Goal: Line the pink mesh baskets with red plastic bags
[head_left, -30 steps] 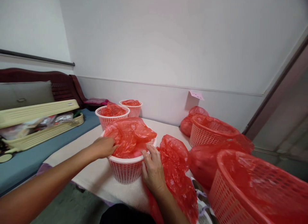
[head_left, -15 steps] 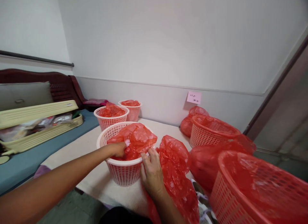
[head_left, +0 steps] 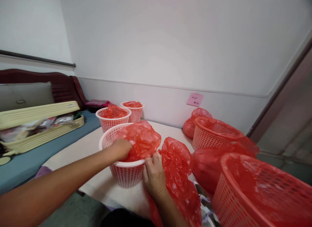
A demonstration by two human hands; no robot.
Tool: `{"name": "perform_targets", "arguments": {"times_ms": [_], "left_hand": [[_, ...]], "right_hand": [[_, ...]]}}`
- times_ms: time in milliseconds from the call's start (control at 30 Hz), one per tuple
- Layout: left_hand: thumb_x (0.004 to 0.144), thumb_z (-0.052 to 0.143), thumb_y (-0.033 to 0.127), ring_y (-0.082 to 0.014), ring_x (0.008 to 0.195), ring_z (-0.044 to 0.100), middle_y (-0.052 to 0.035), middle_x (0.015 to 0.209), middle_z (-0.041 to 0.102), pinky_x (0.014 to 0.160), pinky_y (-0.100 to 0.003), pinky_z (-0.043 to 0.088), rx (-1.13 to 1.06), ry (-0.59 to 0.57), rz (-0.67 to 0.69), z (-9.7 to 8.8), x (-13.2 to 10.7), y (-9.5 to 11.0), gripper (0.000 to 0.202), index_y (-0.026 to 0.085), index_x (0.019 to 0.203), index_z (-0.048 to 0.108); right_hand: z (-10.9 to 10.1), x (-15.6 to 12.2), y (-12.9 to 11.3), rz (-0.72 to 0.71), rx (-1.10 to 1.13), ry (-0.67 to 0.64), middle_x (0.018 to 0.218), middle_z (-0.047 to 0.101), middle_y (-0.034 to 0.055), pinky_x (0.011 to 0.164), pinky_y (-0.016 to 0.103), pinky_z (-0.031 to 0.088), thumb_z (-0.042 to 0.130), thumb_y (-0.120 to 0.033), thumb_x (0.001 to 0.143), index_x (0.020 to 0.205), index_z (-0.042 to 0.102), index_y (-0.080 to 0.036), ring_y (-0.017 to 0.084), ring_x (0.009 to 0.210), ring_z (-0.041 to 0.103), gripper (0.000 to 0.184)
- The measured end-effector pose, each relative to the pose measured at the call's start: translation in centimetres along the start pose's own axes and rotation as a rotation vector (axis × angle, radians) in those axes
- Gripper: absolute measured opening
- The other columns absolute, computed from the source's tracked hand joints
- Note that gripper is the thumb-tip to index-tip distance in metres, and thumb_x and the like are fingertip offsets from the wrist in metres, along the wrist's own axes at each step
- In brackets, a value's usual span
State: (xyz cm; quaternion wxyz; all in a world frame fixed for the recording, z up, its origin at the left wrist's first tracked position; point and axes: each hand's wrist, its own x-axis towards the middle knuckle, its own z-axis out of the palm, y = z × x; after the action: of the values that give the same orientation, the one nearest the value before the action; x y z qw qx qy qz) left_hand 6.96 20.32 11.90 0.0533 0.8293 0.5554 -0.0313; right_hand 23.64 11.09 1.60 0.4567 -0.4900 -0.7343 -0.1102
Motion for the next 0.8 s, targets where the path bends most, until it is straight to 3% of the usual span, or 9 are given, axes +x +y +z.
{"name": "perform_targets", "arguments": {"times_ms": [133,300,467,533,700,800], "left_hand": [[0.085,0.066,0.037,-0.0185,0.090,0.064,-0.0049,0.094,0.067,0.085,-0.041,0.053,0.135,-0.158,-0.038,0.9,0.0,1.1,0.024,0.014,0.094,0.065],[0.082,0.066,0.047,-0.0189,0.083,0.065,-0.0057,0.091,0.068,0.079,-0.040,0.053,0.128,-0.113,-0.008,-0.7,-0.7,-0.7,0.034,0.015,0.096,0.065],[0.080,0.054,0.056,-0.0341,0.090,0.065,-0.0141,0.099,0.070,0.074,-0.045,0.048,0.048,0.089,-0.020,-2.0,-3.2,-2.6,0.044,0.017,0.096,0.065],[0.085,0.046,0.053,-0.0328,0.094,0.064,-0.0129,0.103,0.069,0.074,-0.042,0.046,0.004,0.194,-0.021,-1.7,-4.9,-3.1,0.040,0.019,0.099,0.061],[0.093,0.036,0.049,-0.0195,0.091,0.059,-0.0065,0.101,0.062,0.080,-0.032,0.044,-0.178,0.487,0.073,1.6,-9.6,-5.5,0.036,0.021,0.103,0.057],[0.092,0.042,0.048,-0.0156,0.073,0.055,-0.0023,0.090,0.058,0.070,-0.029,0.042,-0.321,0.591,0.051,4.5,-11.2,-7.3,0.035,0.023,0.114,0.055]], "right_hand": [[-0.1,-0.1,0.3,-0.028,-0.024,-0.017,0.134,0.043,0.0171,0.107,0.054,0.041,0.044,-0.002,0.083,0.122,0.057,-0.013,0.031,0.131,0.036,0.043],[0.0,-0.2,0.4,-0.032,-0.033,0.002,0.130,0.046,0.0162,0.106,0.054,0.043,0.043,-0.001,0.082,0.123,0.057,-0.014,0.030,0.130,0.037,0.045],[0.1,-0.3,0.4,-0.047,-0.008,0.013,0.135,0.045,0.0169,0.108,0.055,0.042,0.043,-0.001,0.084,0.128,0.054,-0.014,0.030,0.135,0.034,0.047],[0.0,-0.4,0.4,-0.047,-0.005,0.020,0.136,0.045,0.0169,0.107,0.056,0.043,0.043,-0.001,0.083,0.129,0.053,-0.015,0.030,0.136,0.034,0.049],[-0.1,-0.8,0.3,-0.050,-0.013,0.039,0.138,0.045,0.0170,0.105,0.058,0.045,0.041,-0.001,0.083,0.132,0.052,-0.018,0.030,0.137,0.035,0.052],[0.1,-0.8,0.3,-0.047,-0.022,0.029,0.139,0.043,0.0177,0.105,0.059,0.045,0.041,-0.002,0.084,0.132,0.051,-0.017,0.031,0.136,0.035,0.051]]}}
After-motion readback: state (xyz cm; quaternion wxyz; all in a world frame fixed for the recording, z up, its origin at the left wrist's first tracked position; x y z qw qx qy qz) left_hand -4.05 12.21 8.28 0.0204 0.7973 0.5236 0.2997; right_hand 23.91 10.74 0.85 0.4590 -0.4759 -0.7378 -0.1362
